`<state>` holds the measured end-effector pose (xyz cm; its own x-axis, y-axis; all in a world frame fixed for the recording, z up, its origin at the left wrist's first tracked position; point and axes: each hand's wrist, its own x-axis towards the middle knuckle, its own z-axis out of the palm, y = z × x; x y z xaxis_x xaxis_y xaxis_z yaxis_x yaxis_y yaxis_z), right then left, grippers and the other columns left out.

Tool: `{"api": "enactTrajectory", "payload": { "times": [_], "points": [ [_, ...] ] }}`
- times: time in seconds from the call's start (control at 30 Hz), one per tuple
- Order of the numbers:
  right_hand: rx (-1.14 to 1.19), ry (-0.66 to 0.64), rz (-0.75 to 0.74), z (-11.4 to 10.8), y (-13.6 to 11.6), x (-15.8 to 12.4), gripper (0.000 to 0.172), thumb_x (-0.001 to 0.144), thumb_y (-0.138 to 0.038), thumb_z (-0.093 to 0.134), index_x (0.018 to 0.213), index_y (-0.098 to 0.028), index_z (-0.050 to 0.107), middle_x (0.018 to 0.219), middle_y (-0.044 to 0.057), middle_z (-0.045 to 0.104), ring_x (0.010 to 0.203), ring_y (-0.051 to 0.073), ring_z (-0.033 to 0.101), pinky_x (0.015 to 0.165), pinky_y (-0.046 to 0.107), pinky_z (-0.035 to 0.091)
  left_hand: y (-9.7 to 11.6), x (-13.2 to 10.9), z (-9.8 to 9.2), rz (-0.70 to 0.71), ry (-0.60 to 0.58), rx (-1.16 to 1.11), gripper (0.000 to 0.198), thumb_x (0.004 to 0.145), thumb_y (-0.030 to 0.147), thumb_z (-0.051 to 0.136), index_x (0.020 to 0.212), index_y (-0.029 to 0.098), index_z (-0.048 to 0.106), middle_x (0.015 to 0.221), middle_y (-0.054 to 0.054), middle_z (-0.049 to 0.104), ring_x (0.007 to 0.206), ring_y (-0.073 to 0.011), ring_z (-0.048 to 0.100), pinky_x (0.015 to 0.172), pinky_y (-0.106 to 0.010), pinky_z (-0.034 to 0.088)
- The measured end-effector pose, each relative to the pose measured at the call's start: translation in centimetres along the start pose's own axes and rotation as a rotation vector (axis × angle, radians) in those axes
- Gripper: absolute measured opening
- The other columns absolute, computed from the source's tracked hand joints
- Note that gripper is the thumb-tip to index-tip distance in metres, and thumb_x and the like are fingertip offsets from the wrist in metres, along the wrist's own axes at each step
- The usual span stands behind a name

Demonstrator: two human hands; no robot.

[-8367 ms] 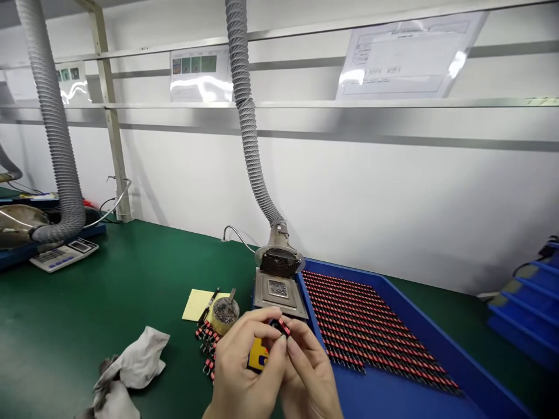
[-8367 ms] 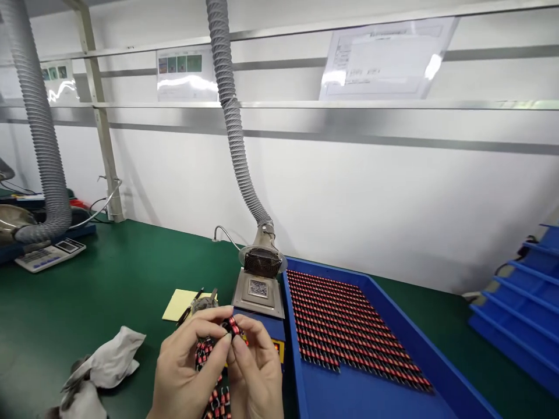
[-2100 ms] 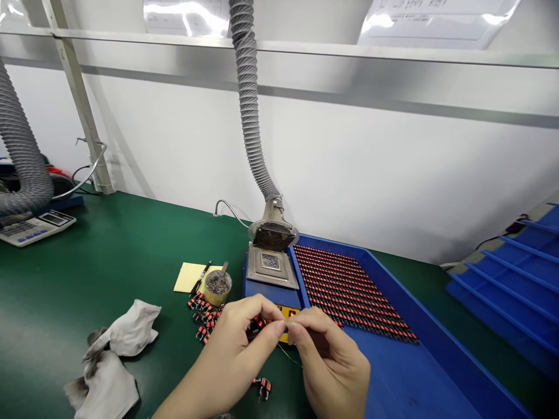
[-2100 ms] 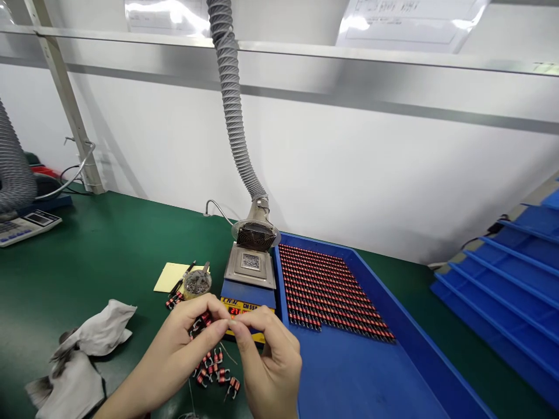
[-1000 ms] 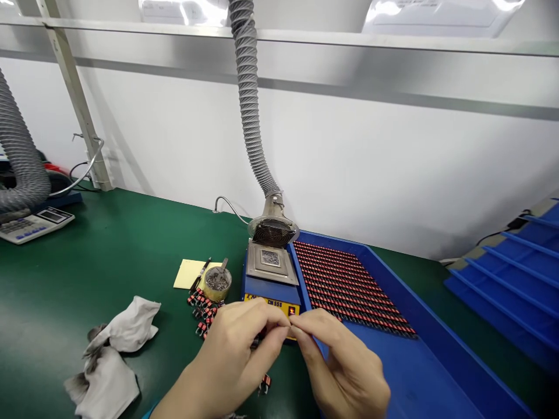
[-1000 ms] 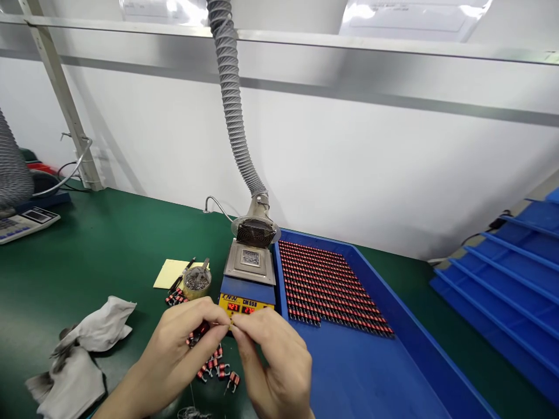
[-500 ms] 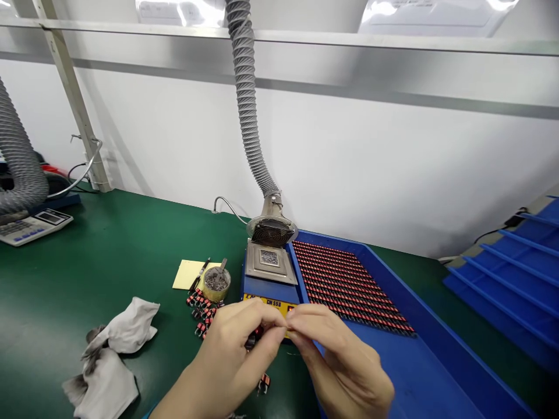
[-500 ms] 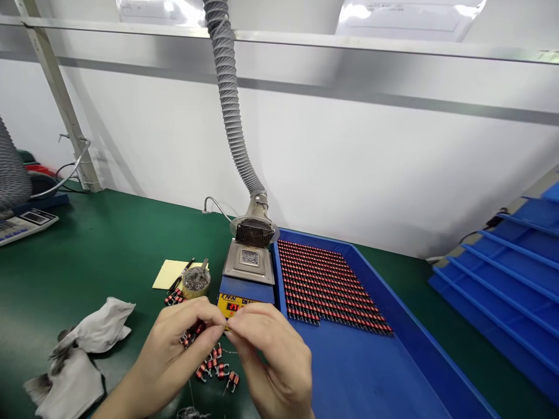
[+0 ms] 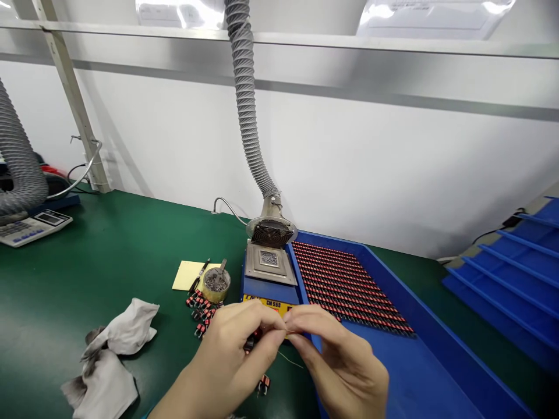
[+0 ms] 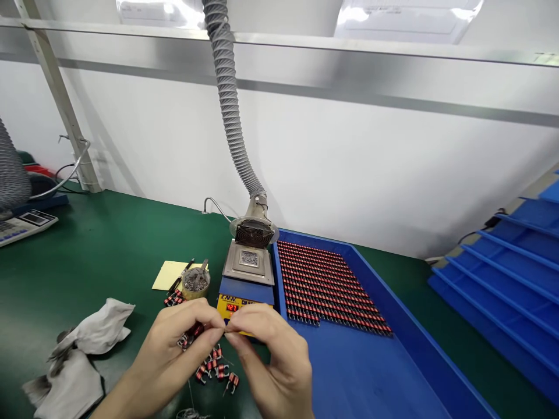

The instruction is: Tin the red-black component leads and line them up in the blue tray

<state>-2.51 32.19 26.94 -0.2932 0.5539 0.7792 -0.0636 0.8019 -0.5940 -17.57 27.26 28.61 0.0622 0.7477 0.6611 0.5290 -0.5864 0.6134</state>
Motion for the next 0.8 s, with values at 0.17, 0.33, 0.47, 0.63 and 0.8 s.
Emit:
{"api": "enactTrajectory", "payload": {
  "times": [0.17,0.33,0.47,0.63,0.8],
  "points": [
    [-0.181,-0.039,-0.002,0.23,-0.52,-0.08,0.015,0.084,-0.009,0.052,0.078,-0.02,0.06,0.068,0.002,0.062,0.065,0.015,0.059,0.059,0.027,0.047,-0.04,0.21,0.39,0.198,0.06,0.214,0.017,0.089,0.013,0.045,0.076,0.016,0.055,0.061,0.002,0.058,0.053,-0.0087,0.048,0.053,-0.021,0.034],
    [0.312,-0.115,0.465,0.03,-0.31,-0.2,0.038,0.095,-0.031,0.039,0.059,-0.019,0.047,0.048,-0.002,0.046,0.045,0.012,0.049,0.046,0.024,0.041,0.03,-0.01,0.56,0.387,0.078,0.481,0.021,0.086,0.006,0.041,0.076,0.015,0.057,0.052,0.001,0.054,0.047,-0.0119,0.041,0.05,-0.027,0.025],
    [0.153,0.099,0.209,-0.08,-0.33,-0.2,0.018,0.088,-0.019,0.053,0.073,-0.02,0.064,0.063,0.001,0.062,0.061,0.015,0.06,0.06,0.027,0.048,0.15,0.04,0.43,0.233,0.12,0.328,0.016,0.087,0.009,0.046,0.077,0.015,0.057,0.057,0.001,0.056,0.05,-0.0098,0.046,0.052,-0.023,0.032],
    [-0.04,0.06,-0.026,0.29,-0.45,0.21,0.034,0.077,0.001,0.061,0.098,-0.025,0.068,0.084,0.001,0.071,0.08,0.017,0.065,0.073,0.03,0.051,0.27,0.04,0.34,0.061,0.097,0.085,0.015,0.087,0.012,0.048,0.076,0.015,0.057,0.06,0.002,0.057,0.054,-0.0078,0.05,0.054,-0.018,0.039],
    [0.094,0.009,0.015,0.31,-0.3,0.63,0.03,0.077,-0.001,0.061,0.093,-0.025,0.069,0.077,0.002,0.069,0.074,0.017,0.063,0.065,0.029,0.052,0.3,-0.13,0.21,-0.094,-0.006,-0.125,0.014,0.087,0.015,0.05,0.075,0.017,0.056,0.064,0.004,0.057,0.059,-0.0062,0.053,0.057,-0.014,0.04]
  ]
}}
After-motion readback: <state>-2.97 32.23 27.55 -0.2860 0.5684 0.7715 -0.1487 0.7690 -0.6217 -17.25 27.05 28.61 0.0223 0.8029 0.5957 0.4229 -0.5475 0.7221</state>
